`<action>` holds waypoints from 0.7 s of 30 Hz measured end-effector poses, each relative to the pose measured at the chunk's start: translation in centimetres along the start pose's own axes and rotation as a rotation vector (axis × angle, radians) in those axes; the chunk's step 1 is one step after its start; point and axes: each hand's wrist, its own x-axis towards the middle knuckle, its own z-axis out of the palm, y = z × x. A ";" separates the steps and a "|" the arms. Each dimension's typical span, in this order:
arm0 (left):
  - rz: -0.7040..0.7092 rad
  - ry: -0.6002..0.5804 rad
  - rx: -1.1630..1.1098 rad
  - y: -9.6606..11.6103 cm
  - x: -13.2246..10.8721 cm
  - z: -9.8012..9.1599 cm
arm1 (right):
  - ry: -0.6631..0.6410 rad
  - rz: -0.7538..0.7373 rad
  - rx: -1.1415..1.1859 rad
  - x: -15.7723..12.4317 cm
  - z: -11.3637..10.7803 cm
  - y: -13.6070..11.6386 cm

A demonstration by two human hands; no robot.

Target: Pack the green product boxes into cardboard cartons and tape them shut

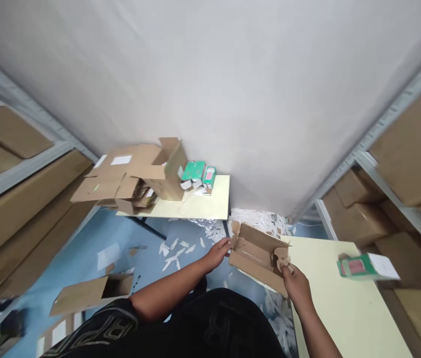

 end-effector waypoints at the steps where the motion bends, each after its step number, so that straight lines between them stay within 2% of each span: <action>1: 0.001 0.043 -0.016 -0.2 -0.6 -1.8 | -0.026 -0.029 -0.016 0.3 1.1 -1.9; 6: 0.056 0.220 -0.047 -1.3 -2.8 -11.3 | -0.100 -0.149 -0.096 0.9 7.9 -10.9; 10: 0.103 0.274 0.002 -2.2 -4.5 -20.0 | -0.119 -0.240 -0.137 0.8 14.1 -17.5; 13: 0.104 0.360 0.078 -2.2 -6.0 -26.6 | -0.140 -0.287 -0.153 0.5 18.3 -21.9; 17: 0.111 0.558 0.134 -0.5 -7.2 -34.9 | -0.179 -0.328 -0.153 0.5 22.6 -26.6; 21: 0.211 0.683 0.149 3.3 -6.7 -41.3 | -0.246 -0.370 -0.163 1.4 25.3 -30.2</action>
